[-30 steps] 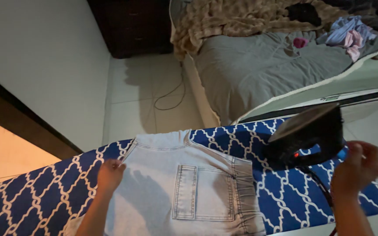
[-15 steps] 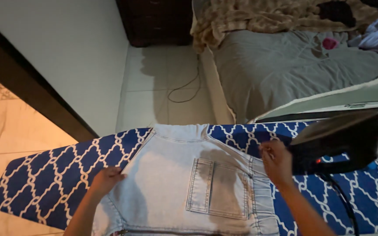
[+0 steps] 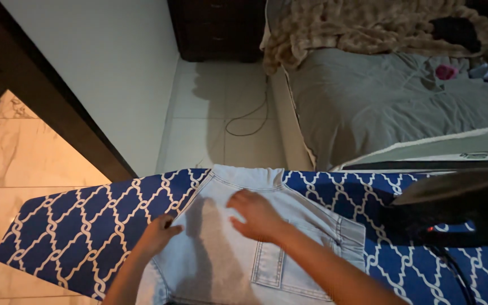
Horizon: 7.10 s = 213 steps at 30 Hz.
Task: Ironing a denim jacket on an ironing board in a bedroom setting.
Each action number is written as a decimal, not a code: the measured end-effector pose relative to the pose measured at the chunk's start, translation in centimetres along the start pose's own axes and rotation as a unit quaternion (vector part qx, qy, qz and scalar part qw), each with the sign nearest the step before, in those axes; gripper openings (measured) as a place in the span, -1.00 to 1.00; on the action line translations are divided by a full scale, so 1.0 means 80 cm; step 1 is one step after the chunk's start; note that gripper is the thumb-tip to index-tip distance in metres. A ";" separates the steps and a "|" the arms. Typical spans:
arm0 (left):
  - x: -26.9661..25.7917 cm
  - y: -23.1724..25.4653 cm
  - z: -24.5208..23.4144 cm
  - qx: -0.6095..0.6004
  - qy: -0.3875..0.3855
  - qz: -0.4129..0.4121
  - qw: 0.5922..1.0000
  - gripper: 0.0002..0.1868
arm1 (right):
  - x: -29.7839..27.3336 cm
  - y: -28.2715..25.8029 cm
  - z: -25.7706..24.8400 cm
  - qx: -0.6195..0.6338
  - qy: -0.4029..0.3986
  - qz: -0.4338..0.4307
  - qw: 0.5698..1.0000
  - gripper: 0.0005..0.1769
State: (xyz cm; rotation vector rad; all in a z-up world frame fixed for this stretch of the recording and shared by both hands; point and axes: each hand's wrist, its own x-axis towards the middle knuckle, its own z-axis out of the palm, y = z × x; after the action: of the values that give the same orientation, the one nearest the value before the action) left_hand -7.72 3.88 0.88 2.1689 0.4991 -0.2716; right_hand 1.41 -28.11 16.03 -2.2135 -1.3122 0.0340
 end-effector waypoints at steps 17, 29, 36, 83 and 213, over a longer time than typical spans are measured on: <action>-0.013 -0.013 -0.023 -0.095 -0.035 0.060 0.993 -0.75 | 0.116 -0.020 0.110 -0.075 -0.098 -0.134 0.983 -0.35; -0.061 0.003 -0.089 -0.268 -0.129 0.050 0.953 -0.65 | 0.147 -0.054 0.088 0.016 -0.171 -0.074 0.982 -0.73; -0.098 -0.019 -0.097 -0.367 -0.133 -0.245 0.888 -0.38 | 0.152 -0.067 0.041 0.030 -0.106 -0.076 0.991 -0.63; 0.025 0.323 -0.252 -0.153 0.221 0.244 0.932 -0.79 | 0.086 0.081 -0.247 0.112 0.267 0.285 0.914 -0.54; -0.606 0.450 0.006 -0.023 0.373 0.443 0.815 -0.92 | -0.341 -0.168 -0.429 0.353 -0.038 -0.095 0.930 -0.82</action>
State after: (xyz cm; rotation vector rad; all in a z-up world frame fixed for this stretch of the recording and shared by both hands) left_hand -35.17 -28.34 44.00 2.1497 -0.1498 1.1246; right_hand -13.41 -60.94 44.39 -1.4812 -1.2858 0.4524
